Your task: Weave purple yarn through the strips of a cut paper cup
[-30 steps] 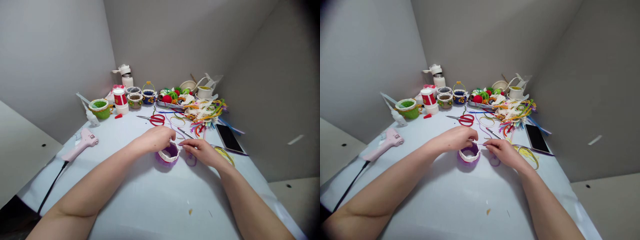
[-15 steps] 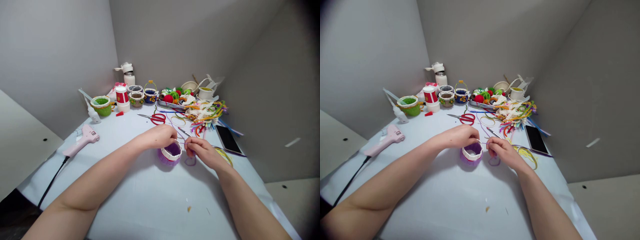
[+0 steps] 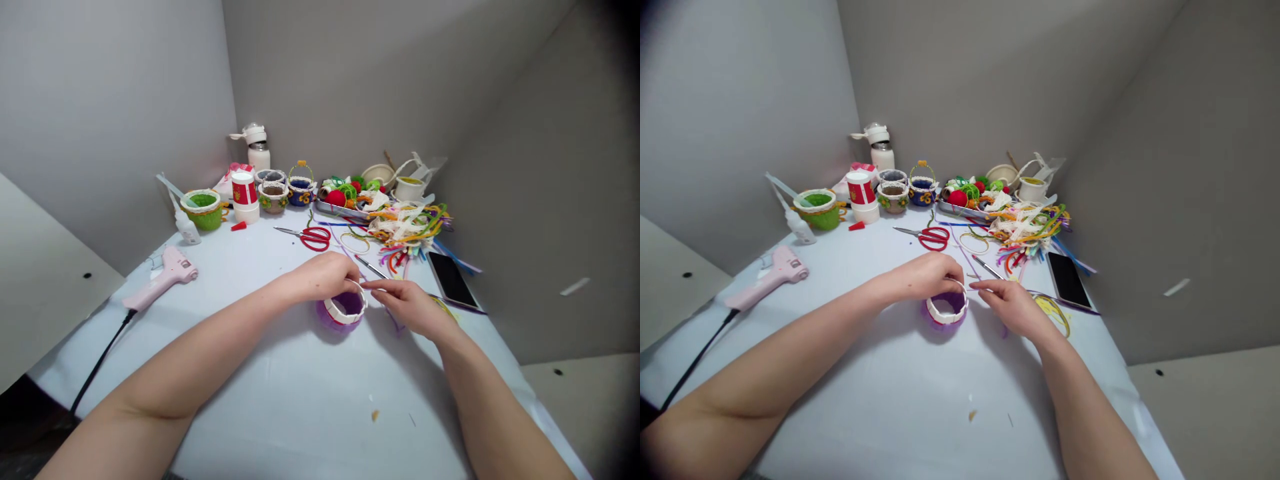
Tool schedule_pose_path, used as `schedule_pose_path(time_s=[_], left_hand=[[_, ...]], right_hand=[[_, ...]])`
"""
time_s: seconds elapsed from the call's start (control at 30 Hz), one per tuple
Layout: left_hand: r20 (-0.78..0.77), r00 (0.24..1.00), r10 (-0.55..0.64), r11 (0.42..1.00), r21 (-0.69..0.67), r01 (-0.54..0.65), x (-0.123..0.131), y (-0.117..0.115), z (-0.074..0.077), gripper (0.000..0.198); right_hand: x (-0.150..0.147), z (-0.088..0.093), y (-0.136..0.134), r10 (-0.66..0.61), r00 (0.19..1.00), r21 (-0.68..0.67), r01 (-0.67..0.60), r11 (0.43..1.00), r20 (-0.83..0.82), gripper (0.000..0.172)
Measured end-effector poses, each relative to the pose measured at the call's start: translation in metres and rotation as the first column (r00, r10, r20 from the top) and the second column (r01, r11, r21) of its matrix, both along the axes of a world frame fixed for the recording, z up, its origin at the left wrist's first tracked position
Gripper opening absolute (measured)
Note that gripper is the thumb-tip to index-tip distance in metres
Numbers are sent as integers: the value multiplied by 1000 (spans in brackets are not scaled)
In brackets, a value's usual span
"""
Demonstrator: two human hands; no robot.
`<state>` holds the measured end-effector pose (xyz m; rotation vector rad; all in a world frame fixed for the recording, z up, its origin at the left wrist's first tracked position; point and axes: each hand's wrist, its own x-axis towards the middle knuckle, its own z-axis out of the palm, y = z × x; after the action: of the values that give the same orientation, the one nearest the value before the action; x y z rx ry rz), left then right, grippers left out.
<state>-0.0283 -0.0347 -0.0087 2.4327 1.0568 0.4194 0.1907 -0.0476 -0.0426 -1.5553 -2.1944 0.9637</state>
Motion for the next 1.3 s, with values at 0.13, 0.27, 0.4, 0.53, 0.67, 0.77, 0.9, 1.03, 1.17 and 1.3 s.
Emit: schedule_pose_path(time_s=[0.13,0.27,0.4,0.53,0.67,0.77,0.9,1.03,1.17,1.3], left_hand=[[-68,997,45,999,33,-43,1,-5,5,20],[-108,990,85,995,59,-79,3,-8,6,20],[-37,999,29,999,40,-28,4,-5,1,17],[9,997,-70,997,11,70,3,-2,-3,18],[25,998,-52,999,-10,53,2,-3,-2,18],[14,1000,-20,1000,-24,20,3,-3,-2,19],[11,1000,24,999,-49,-23,5,-4,-4,21],[-4,999,33,998,-49,-33,5,-4,-3,22],[-12,999,40,998,-56,-41,6,-4,-1,22],[-17,998,55,996,-67,-56,6,-5,-1,20]], right_hand=[[1,9,-9,81,996,48,-79,996,-41,37],[-4,20,-21,176,984,157,-179,971,32,29],[-7,23,-24,228,962,257,-261,930,153,28],[-7,22,-23,226,957,267,-268,925,180,27],[-7,27,-26,222,964,213,-250,945,145,25],[-7,33,-28,176,978,200,-196,960,112,25],[-10,41,-24,120,990,128,-129,983,73,26],[-17,47,-19,76,994,43,-80,996,84,30],[-29,51,-19,89,980,121,-111,986,178,29],[-43,58,-22,49,939,277,-150,949,340,24]])
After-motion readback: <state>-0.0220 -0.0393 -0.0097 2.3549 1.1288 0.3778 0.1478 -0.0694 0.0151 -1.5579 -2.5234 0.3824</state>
